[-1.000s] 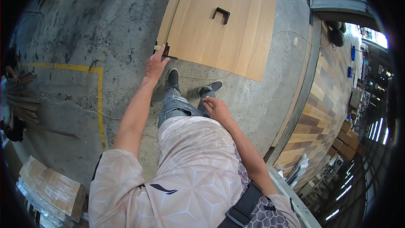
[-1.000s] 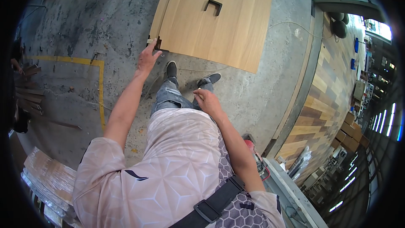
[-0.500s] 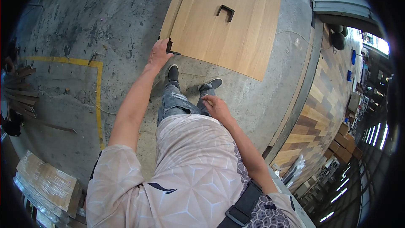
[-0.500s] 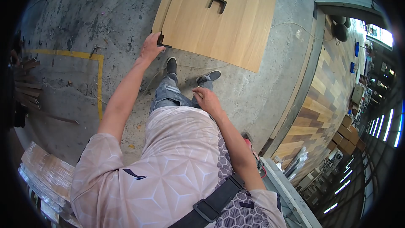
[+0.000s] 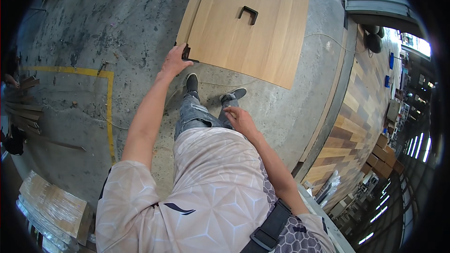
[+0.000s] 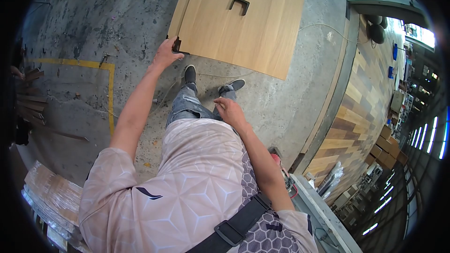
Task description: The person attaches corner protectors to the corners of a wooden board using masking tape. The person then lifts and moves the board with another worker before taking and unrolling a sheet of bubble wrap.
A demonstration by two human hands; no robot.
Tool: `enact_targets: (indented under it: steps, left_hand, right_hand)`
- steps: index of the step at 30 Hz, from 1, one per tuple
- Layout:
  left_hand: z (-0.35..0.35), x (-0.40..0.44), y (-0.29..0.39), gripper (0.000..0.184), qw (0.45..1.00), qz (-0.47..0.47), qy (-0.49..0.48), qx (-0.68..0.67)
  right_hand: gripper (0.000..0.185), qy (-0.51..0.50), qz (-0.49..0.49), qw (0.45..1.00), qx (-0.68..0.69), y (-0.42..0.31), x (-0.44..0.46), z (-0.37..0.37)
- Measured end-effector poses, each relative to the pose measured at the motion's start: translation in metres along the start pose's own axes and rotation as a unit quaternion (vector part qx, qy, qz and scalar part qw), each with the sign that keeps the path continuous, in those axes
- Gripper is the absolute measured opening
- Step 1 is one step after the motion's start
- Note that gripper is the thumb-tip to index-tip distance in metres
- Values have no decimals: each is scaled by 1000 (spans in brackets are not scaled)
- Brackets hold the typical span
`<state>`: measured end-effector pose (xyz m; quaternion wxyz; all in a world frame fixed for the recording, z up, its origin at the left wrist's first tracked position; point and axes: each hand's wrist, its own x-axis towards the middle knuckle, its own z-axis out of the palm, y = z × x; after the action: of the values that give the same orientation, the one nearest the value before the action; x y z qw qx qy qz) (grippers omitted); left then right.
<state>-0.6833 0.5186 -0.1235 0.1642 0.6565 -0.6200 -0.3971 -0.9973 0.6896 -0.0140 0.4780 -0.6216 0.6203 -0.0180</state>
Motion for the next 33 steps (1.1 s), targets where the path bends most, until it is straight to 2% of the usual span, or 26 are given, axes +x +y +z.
enact_targets:
  steps: [9,14,20,33]
  left_hand:
    - [9,3,7,83,1000,-12,29,3]
    - [4,1,6,82,1000,2,27,0]
    - [16,-1,10,85,998,-50,34,7]
    - [24,-6,14,91,996,-31,77,27]
  right_hand:
    - [24,13,-16,1000,11,2,1,1]
    - [24,-14,-1,1000,8,-6,8,-1]
    - [23,5,-31,999,30,-17,15,-5]
    - [23,22,-28,999,40,-16,12,-9]
